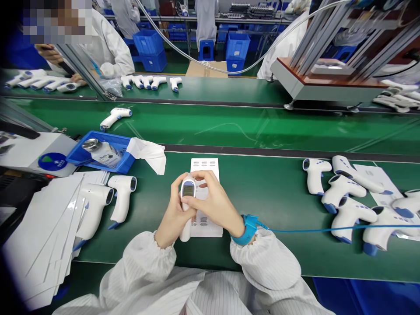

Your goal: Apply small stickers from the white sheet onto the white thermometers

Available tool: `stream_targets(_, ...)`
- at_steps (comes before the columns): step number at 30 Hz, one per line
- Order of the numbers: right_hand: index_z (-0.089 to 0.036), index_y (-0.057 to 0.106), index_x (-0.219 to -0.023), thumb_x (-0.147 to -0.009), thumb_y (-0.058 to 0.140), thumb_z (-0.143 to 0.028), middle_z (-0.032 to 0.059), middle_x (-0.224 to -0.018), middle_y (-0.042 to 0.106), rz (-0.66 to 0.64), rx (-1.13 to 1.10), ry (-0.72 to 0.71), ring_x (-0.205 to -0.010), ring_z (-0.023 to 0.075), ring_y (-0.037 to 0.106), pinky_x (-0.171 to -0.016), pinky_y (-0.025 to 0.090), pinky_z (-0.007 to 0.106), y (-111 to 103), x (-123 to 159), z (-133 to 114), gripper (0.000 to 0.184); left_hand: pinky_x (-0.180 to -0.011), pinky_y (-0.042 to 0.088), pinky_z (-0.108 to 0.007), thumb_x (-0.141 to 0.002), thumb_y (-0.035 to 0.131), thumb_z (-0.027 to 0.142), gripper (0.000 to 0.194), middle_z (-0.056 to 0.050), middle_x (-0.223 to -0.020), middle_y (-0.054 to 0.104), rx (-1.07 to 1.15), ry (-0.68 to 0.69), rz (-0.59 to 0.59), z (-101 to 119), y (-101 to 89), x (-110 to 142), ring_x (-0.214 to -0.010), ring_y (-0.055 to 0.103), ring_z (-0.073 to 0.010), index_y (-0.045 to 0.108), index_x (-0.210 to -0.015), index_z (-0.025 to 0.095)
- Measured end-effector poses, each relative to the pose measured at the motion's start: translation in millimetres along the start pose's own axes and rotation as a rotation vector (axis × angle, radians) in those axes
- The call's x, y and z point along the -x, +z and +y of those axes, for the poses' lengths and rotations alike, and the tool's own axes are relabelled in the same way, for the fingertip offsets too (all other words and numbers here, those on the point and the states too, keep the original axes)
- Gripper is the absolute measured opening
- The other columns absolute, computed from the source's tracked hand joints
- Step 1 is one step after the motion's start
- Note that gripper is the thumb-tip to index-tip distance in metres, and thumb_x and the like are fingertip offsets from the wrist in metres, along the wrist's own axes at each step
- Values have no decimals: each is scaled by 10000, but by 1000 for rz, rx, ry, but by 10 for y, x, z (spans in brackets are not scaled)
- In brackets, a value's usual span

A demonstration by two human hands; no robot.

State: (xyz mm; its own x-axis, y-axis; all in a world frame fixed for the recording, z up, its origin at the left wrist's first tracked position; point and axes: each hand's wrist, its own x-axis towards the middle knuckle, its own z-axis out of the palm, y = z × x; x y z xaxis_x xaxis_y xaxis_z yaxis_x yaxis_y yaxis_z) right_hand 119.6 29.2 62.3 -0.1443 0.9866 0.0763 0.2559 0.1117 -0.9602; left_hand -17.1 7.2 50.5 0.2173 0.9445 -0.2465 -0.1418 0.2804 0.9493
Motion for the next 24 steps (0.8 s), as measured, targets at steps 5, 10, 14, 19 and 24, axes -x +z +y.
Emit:
stream_targets(5, -238, 652, -926, -855, 666, -245, 23, -958, 627, 155, 60, -228, -923, 173, 603, -836, 487, 331, 62, 2, -94, 73, -1049, 453, -411, -735, 510, 18, 776, -57, -1534, 286, -118, 167, 21, 27, 49, 94, -1375, 381, -269, 274, -1414, 310)
stream_targets(10, -233, 654, -850, -918, 571, -229, 20, -887, 655, 209, 58, -240, -873, 168, 616, -815, 494, 332, 96, 4, -111, 107, -1029, 479, -448, -718, 519, 16, 778, -99, -1419, 440, -35, 111, 9, 89, 69, 101, -1308, 476, -291, 272, -1410, 274)
stream_targets(14, -272, 566, -1144, -849, 628, -234, 42, -1252, 568, 2, -89, -30, -1219, 198, 514, -1061, 412, 390, 124, 40, -74, 303, -958, 525, -409, -713, 548, 24, 761, -77, -1340, 496, 21, 74, 13, 112, 49, 88, -1217, 552, -265, 301, -1381, 289)
stream_targets(19, -317, 337, -1396, -817, 639, -307, 50, -1499, 357, -146, -306, 246, -1330, 195, 440, -1106, 383, 372, 116, 137, -75, 654, -803, 561, -346, -690, 641, 57, 882, -76, -1224, 562, 93, 49, -20, 64, 32, 47, -995, 645, -223, 234, -1433, 302)
stream_targets(24, -228, 519, -1258, -873, 538, -397, 58, -1086, 674, -327, -152, 366, -985, 213, 661, -856, 539, 348, 93, 63, 136, 421, -954, 493, -400, -666, 717, 100, 1197, -142, -1437, 425, 113, 117, -84, -41, -46, -114, -1168, 577, -277, -102, -1506, 338)
